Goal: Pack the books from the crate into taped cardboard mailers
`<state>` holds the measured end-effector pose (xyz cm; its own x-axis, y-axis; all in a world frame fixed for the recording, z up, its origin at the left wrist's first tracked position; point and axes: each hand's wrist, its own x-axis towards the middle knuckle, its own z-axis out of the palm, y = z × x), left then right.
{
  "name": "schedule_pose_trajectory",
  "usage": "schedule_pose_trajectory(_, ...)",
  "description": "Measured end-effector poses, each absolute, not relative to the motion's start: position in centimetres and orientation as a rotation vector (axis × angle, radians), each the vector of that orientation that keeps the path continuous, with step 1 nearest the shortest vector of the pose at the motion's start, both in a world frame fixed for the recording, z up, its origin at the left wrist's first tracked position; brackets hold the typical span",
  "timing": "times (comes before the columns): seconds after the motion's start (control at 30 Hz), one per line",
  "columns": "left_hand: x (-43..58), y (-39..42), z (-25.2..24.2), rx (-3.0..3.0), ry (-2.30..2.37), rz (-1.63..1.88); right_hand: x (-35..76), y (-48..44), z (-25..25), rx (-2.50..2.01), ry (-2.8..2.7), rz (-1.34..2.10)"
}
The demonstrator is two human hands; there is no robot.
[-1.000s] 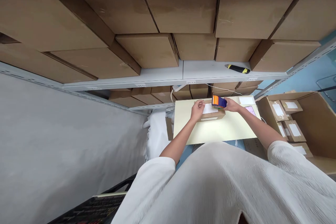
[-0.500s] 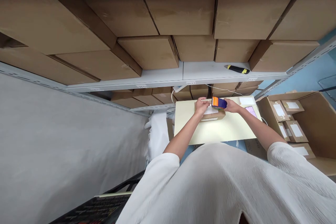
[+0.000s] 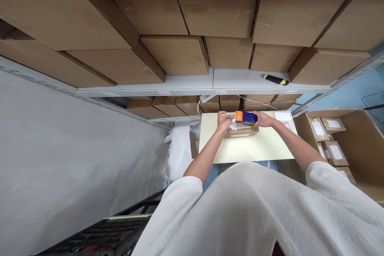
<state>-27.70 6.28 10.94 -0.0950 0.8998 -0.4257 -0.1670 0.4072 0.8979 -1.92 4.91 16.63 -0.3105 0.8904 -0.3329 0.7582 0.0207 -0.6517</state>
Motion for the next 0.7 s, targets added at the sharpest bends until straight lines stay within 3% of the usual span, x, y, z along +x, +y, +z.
schedule_pose_trajectory(0.33, -33.4, 6.7, 9.4, 0.774, 1.431, 1.152, -1.5, 6.4, 19.7, -1.823, -2.336, 1.019)
schedule_pose_trajectory(0.7, -36.4, 6.0, 6.9, 0.702, 1.543, 1.134, -2.4, 8.3, 18.4, -1.883, -2.589, 0.889)
